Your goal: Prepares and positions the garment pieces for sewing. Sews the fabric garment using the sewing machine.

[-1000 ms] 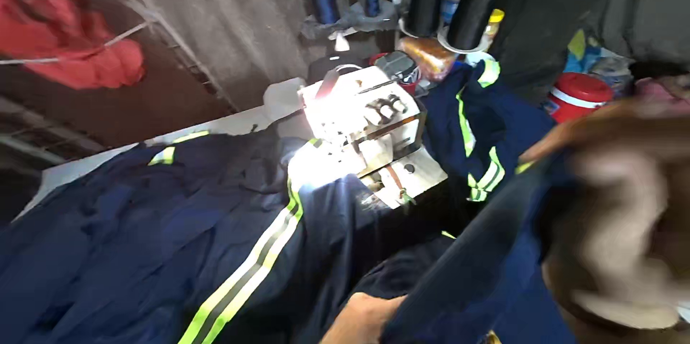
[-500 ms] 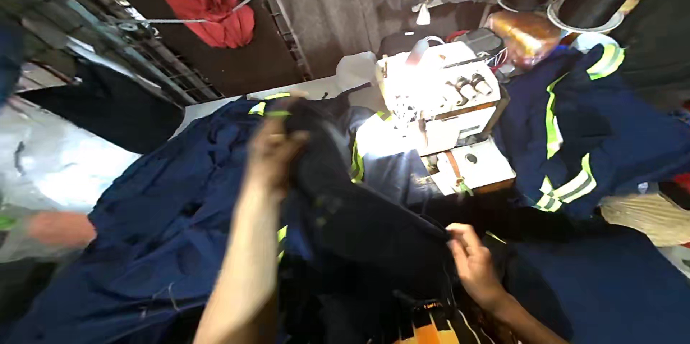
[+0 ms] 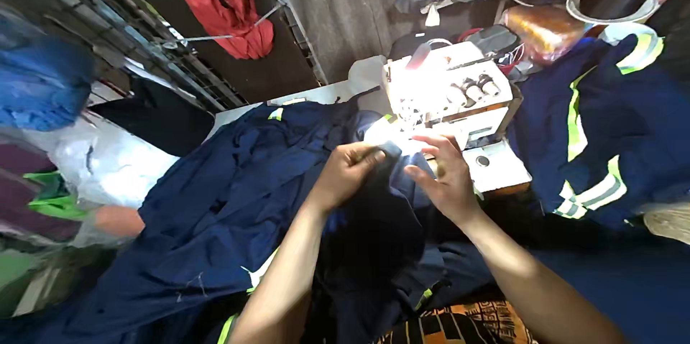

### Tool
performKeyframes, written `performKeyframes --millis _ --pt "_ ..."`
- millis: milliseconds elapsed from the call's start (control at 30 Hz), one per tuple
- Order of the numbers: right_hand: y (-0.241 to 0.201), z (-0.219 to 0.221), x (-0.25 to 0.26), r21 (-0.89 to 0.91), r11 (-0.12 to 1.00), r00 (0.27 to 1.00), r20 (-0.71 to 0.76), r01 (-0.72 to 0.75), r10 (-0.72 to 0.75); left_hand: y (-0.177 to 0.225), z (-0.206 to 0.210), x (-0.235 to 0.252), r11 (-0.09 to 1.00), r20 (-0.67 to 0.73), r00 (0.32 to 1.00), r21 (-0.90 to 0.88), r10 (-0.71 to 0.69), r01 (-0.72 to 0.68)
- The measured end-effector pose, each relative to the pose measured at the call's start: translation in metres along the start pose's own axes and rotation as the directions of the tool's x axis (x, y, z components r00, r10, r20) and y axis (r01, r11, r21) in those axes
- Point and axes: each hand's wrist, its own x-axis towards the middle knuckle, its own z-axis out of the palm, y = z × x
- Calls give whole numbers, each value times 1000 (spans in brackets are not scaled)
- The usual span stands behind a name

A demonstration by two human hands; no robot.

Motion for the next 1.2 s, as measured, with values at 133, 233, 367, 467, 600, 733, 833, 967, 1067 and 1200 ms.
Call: performKeyframes --millis 133,233,367,467,600,733,833,967,1067,1200 --pt "-4 -2 4 465 848 891 454 -254 18 39 0 -10 957 147 961 139 236 -256" --pt "7 -15 -23 437 775 860 439 -457 260 21 4 13 908 73 967 330 246 -256" --pt "26 -16 -42 63 827 828 88 -559 553 -30 34 49 903 -164 967 414 195 -112" --pt "47 -16 -49 -222 838 867 -131 -499 481 -45 48 64 893 -177 975 448 134 -42" --pt "57 -14 -52 -284 834 881 -176 -473 440 -57 48 71 869 -131 972 483 193 -108" --pt "53 -18 -61 -166 847 863 -119 -505 491 -62 43 64 915 -120 979 390 163 -104" --pt "45 -19 -71 13 847 841 -110 -532 530 -60 45 56 949 -85 984 292 153 -122" --pt "43 -18 -69 84 854 841 -146 -514 521 -62 53 60 922 -129 961 335 246 -192" --pt "45 -18 -53 21 862 850 -153 -507 504 -64 54 70 897 -176 954 414 245 -154" --pt "47 -18 -52 -8 872 860 -167 -490 482 -62 45 75 880 -98 969 447 225 -159"
